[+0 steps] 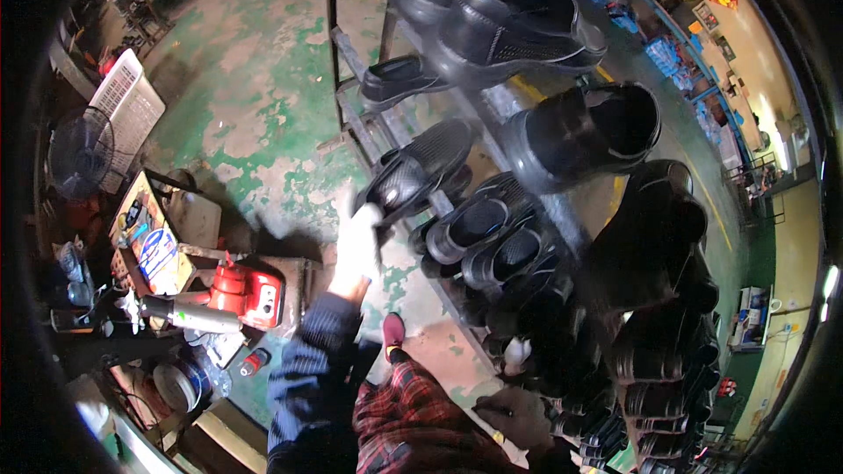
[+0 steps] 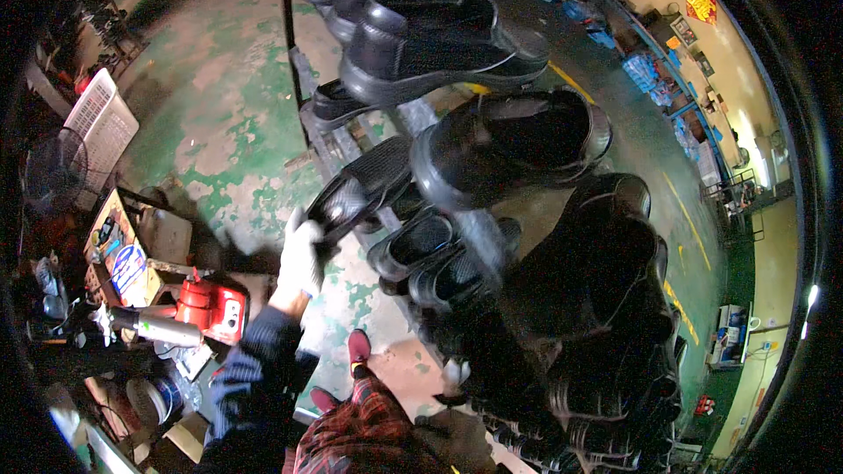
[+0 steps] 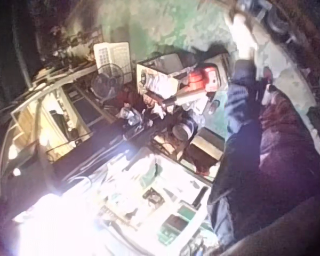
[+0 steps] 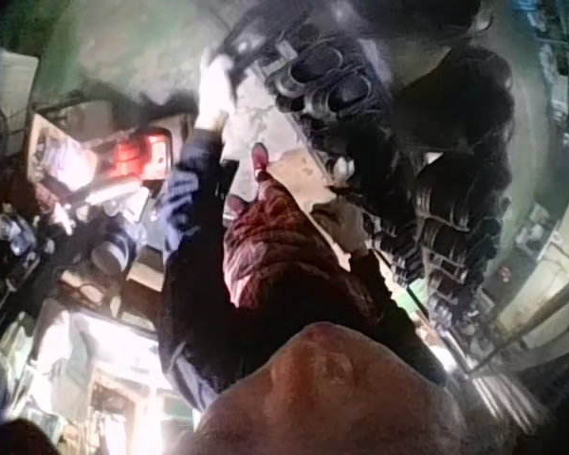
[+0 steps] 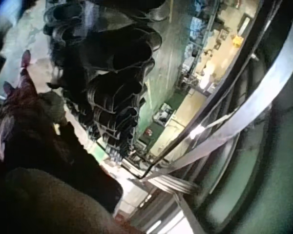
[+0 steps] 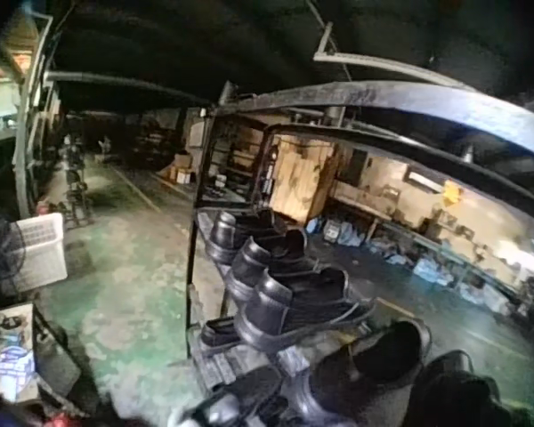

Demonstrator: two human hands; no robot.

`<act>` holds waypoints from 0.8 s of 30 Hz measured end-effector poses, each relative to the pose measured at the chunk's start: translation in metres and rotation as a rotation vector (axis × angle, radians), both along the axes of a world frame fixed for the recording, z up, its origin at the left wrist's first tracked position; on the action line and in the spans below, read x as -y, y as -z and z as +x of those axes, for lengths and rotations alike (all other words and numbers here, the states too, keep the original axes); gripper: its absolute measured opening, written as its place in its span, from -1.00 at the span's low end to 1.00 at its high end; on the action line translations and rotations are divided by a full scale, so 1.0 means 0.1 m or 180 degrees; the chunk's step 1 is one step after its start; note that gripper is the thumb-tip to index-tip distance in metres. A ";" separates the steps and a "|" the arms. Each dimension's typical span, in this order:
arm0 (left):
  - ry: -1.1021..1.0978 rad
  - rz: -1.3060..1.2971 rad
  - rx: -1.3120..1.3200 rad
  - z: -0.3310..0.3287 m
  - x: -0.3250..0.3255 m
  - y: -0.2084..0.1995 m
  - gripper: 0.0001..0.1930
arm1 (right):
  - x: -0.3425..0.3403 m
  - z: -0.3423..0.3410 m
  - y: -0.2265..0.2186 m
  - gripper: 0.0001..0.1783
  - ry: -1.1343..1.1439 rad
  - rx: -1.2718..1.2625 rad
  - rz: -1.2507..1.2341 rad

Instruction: Applying glue or adhesive to the sole and edges of black shoes using a brush-tipped applicator.

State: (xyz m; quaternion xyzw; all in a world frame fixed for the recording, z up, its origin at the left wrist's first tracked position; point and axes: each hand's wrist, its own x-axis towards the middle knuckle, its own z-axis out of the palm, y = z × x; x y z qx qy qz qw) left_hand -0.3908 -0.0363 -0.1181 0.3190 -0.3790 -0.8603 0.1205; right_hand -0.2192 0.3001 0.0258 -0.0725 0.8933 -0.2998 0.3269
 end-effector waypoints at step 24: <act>0.1638 -0.2109 0.0797 6.11 -0.47 -1.82 -0.33 | 1.35 1.40 0.52 -0.55 0.1594 0.3248 -0.2783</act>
